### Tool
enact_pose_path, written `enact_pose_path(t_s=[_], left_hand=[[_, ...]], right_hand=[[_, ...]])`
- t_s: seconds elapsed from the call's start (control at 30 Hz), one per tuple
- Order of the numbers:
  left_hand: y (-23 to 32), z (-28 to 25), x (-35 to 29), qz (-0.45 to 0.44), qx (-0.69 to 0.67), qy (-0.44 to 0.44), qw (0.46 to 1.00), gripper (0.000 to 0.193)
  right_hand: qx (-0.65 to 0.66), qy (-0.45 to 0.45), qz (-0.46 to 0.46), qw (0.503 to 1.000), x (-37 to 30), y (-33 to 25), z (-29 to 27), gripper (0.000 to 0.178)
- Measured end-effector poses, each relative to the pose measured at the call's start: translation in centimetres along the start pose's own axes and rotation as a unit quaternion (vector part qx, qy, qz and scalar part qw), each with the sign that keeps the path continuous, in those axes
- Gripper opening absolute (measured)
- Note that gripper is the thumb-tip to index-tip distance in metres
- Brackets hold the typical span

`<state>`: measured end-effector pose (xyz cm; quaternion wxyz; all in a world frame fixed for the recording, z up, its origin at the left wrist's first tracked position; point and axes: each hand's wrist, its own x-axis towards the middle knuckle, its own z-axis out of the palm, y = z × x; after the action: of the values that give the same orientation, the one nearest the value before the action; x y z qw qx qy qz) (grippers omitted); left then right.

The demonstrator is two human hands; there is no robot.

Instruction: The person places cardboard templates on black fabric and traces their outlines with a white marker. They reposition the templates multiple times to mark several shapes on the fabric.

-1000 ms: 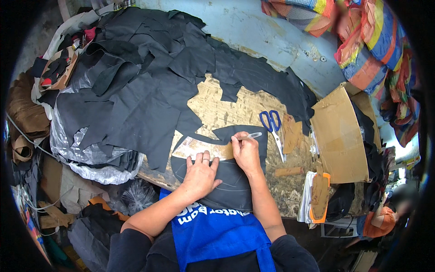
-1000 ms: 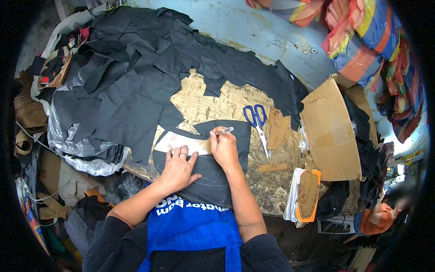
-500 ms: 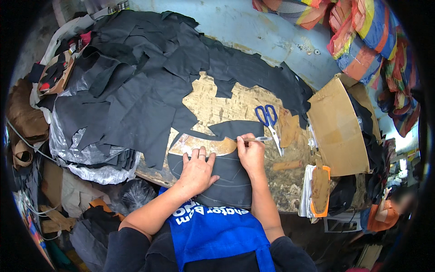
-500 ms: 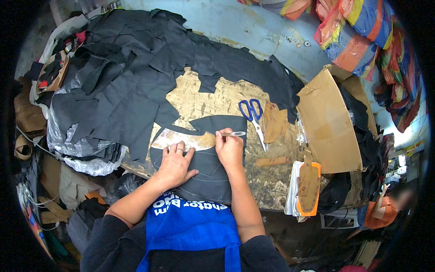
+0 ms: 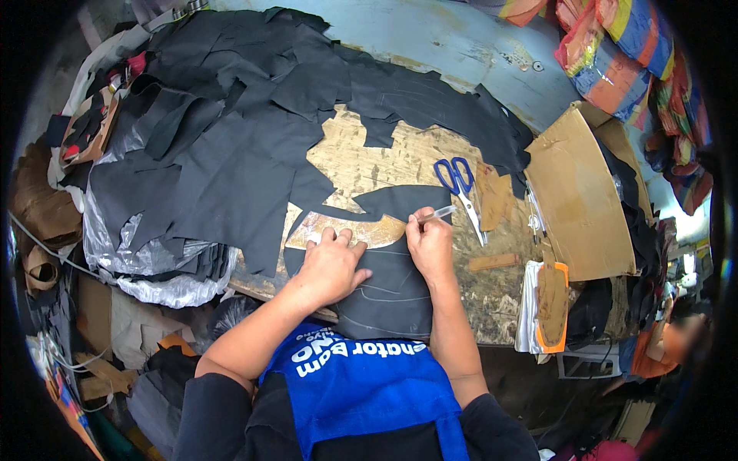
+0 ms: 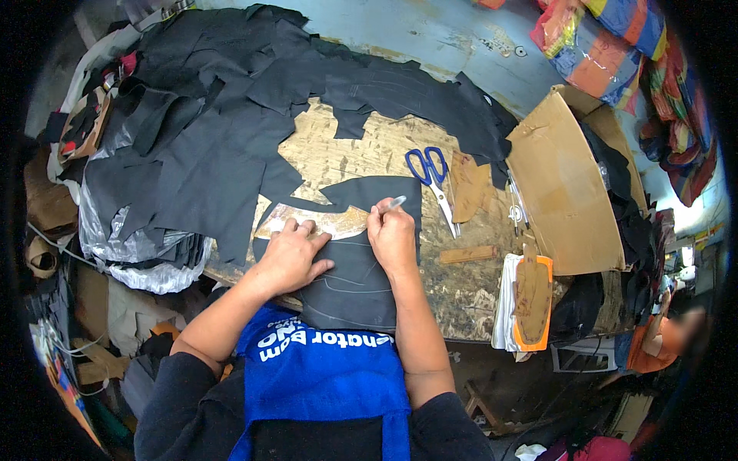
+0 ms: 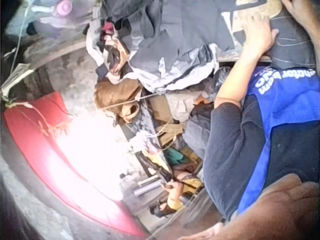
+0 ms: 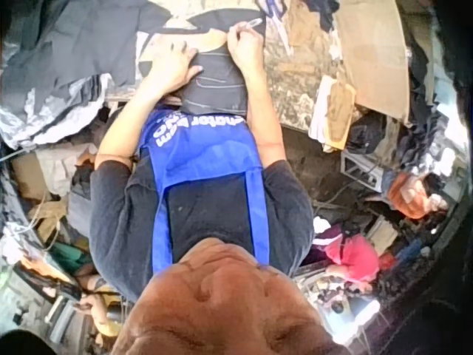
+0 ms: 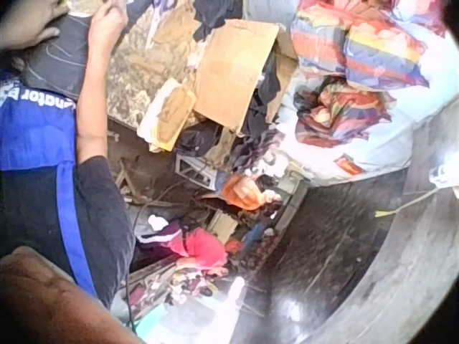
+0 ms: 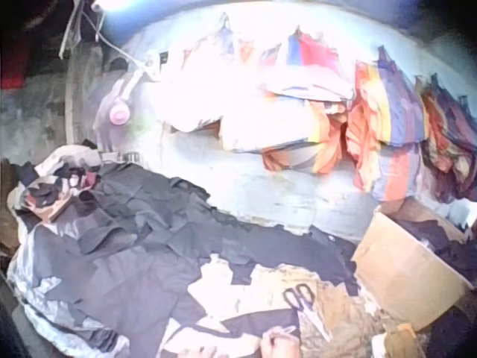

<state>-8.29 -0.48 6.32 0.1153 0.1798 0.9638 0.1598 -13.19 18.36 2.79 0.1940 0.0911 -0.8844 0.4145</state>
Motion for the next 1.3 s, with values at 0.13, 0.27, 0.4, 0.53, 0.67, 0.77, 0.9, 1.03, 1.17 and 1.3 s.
enact_pose_path(t_s=[0.13, 0.27, 0.4, 0.53, 0.67, 0.77, 0.9, 1.03, 1.17, 1.3], left_hand=[[-2.7, -0.9, 2.2, 0.065, -0.039, -0.01, 0.997, 0.043], [-6.0, -2.1, 4.8, 0.048, -0.214, -0.136, 0.966, 0.06], [-7.6, -2.9, 5.5, -0.083, -0.412, -0.234, 0.877, 0.085], [-8.2, -2.6, 5.6, -0.085, -0.449, -0.202, 0.866, 0.086], [-9.3, -2.4, 5.9, -0.073, -0.451, -0.213, 0.864, 0.081], [-9.5, -2.1, 5.6, -0.047, -0.45, -0.194, 0.871, 0.079], [-8.4, -0.5, 1.5, 0.064, -0.095, 0.127, 0.985, 0.066], [-9.0, -0.7, -0.1, -0.104, -0.064, 0.21, 0.97, 0.068], [-8.4, -0.7, -1.2, -0.062, -0.066, 0.358, 0.929, 0.066], [-8.3, 0.0, -7.7, -0.049, -0.286, 0.225, 0.93, 0.024]], right_hand=[[-0.079, -0.062, -0.097, 0.99, -0.3, -1.1, -0.3, 0.009], [-0.107, -0.079, -0.18, 0.975, -1.2, -2.9, 1.0, 0.011], [-0.039, -0.114, -0.225, 0.967, -1.8, -5.0, 3.9, 0.007], [0.116, -0.143, -0.194, 0.963, -1.9, -7.2, 7.3, 0.01], [0.138, -0.156, -0.197, 0.958, -2.3, -9.1, 9.5, 0.011], [0.22, -0.157, -0.206, 0.94, -2.8, -9.0, 8.5, 0.01], [0.4, -0.117, 0.086, 0.905, -3.9, -5.3, 2.5, 0.016], [0.393, 0.073, 0.237, 0.885, -4.2, 0.2, -2.4, 0.023], [0.328, 0.148, 0.178, 0.916, -11.5, 3.1, -8.1, 0.02], [0.147, 0.113, 0.211, 0.96, -23.5, 3.5, -13.5, 0.005]])
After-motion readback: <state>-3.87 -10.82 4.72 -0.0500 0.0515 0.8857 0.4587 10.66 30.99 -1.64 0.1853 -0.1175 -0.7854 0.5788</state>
